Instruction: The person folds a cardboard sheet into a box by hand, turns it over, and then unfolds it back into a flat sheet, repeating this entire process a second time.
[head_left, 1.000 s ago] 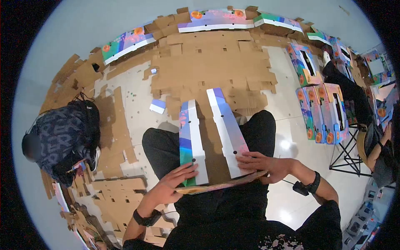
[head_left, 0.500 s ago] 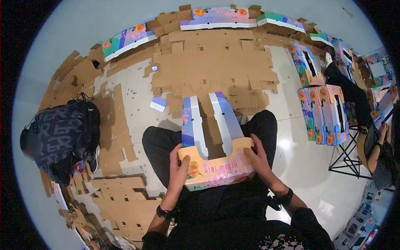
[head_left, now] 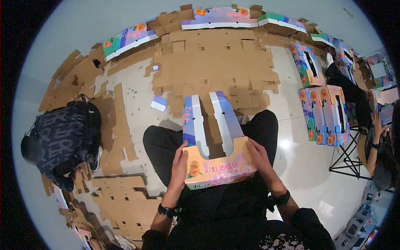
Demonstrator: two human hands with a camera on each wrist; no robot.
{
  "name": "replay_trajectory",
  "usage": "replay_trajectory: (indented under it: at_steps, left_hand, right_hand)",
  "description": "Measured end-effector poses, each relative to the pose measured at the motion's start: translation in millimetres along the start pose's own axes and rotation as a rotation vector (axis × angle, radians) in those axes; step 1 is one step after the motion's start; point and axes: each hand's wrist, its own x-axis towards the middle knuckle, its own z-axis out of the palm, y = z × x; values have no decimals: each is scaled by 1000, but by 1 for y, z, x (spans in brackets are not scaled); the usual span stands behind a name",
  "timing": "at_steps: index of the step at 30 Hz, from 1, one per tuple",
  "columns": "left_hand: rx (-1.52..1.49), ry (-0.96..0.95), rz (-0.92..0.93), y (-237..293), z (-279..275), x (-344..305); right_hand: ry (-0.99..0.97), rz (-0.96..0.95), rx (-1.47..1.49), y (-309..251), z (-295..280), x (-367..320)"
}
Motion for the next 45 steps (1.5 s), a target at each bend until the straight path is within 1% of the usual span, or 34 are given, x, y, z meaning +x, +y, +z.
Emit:
replay_trajectory:
  at_steps: [1, 2, 3, 5, 6, 8, 9, 11, 12, 15, 18, 19, 20, 21, 22, 23, 24, 25, 27, 28, 30, 31, 32, 34, 36, 37, 38, 40, 41, 43, 44, 45]
  left_hand:
    - [32, 42, 38, -15, -3, 7]
    - [63, 83, 78, -19, -2, 9]
    - [-38, 57, -1, -20, -4, 10]
    - [-237, 8, -156, -7, 0, 10]
    - [-256, 9, -189, -13, -3, 15]
    - [-296, 9, -257, -19, -7, 24]
    - [-269, -4, -252, -21, -10, 22]
    - [-214, -32, -245, 6, -3, 6]
    - [-177, -51, -156, 4, -5, 4]
    - [-52, -113, 98, -6, -30, -13]
    - [50, -232, 288, 31, -34, -30]
    - [33, -268, 304, 31, -39, -23]
    - [326, -179, 360, 34, -45, -15]
    - [457, -78, 467, 38, -48, -11]
    - [584, 23, 573, 57, -42, -8]
    - [496, 139, 614, 72, -44, -3]
    - [496, 223, 782, 91, -48, 3]
    - [489, 307, 947, 112, -52, 7]
    - [406, 293, 1087, 157, -50, 11]
    - [363, 289, 1156, 169, -54, 12]
    - [432, 253, 798, 153, -89, 12]
    - [400, 148, 749, 166, -78, 3]
    - [397, 139, 665, 166, -69, -8]
    - [360, 55, 640, 152, -71, -11]
    - [245, -21, 654, 135, -71, -19]
    - [185, -59, 658, 131, -70, -20]
    - [223, -74, 620, 140, -65, -24]
    - [302, -98, 540, 167, -56, -32]
    - [273, 36, 586, 171, -48, -27]
    - [209, 306, 680, 178, -27, -16]
    - [72, 327, 663, 186, -21, -11]
    - [-65, 345, 645, 197, -15, -9]
  right_hand:
    - [-4, -49, -19, 7, 0, 4]
    - [-7, -99, -37, 16, -1, 10]
    - [-8, -149, -57, 23, -2, 15]
    - [37, 25, 1, 26, -2, 23]
    - [56, 110, 32, 27, 0, 27]
    - [-176, 268, 131, 25, -4, 40]
    - [-291, 342, 179, 24, -6, 45]
    - [-289, 252, 145, 15, -4, 38]
    - [-286, 206, 130, 8, -4, 33]
    - [-146, -119, 105, -23, 6, -5]
    - [-186, -255, 153, -90, 14, -41]
    - [-143, -424, -24, -107, 15, -45]
    - [-93, -596, -203, -121, 16, -49]
    - [-34, -763, -383, -134, 16, -53]
    - [-37, -836, -511, -146, 17, -58]
    - [-37, -906, -642, -157, 17, -64]
    - [-36, -971, -777, -166, 17, -70]
    - [-24, -1020, -834, -172, 17, -75]
    - [-67, -1078, -935, -182, 9, -83]
    - [-91, -1108, -984, -185, 6, -87]
    - [-183, -1080, -954, -189, -1, -92]
    - [-216, -1047, -916, -192, -6, -93]
    - [-246, -1012, -877, -192, -11, -95]
    - [-291, -991, -837, -192, -20, -94]
    - [-325, -978, -822, -194, -26, -91]
    - [-335, -977, -828, -197, -29, -88]
    - [-346, -978, -834, -199, -32, -84]
    - [-206, -1036, -946, -197, -36, -75]
    - [-137, -1070, -1002, -195, -36, -70]
    - [163, -1157, -858, -187, -30, -61]
    - [311, -1189, -777, -184, -26, -59]
    - [366, -1174, -665, -177, -18, -65]
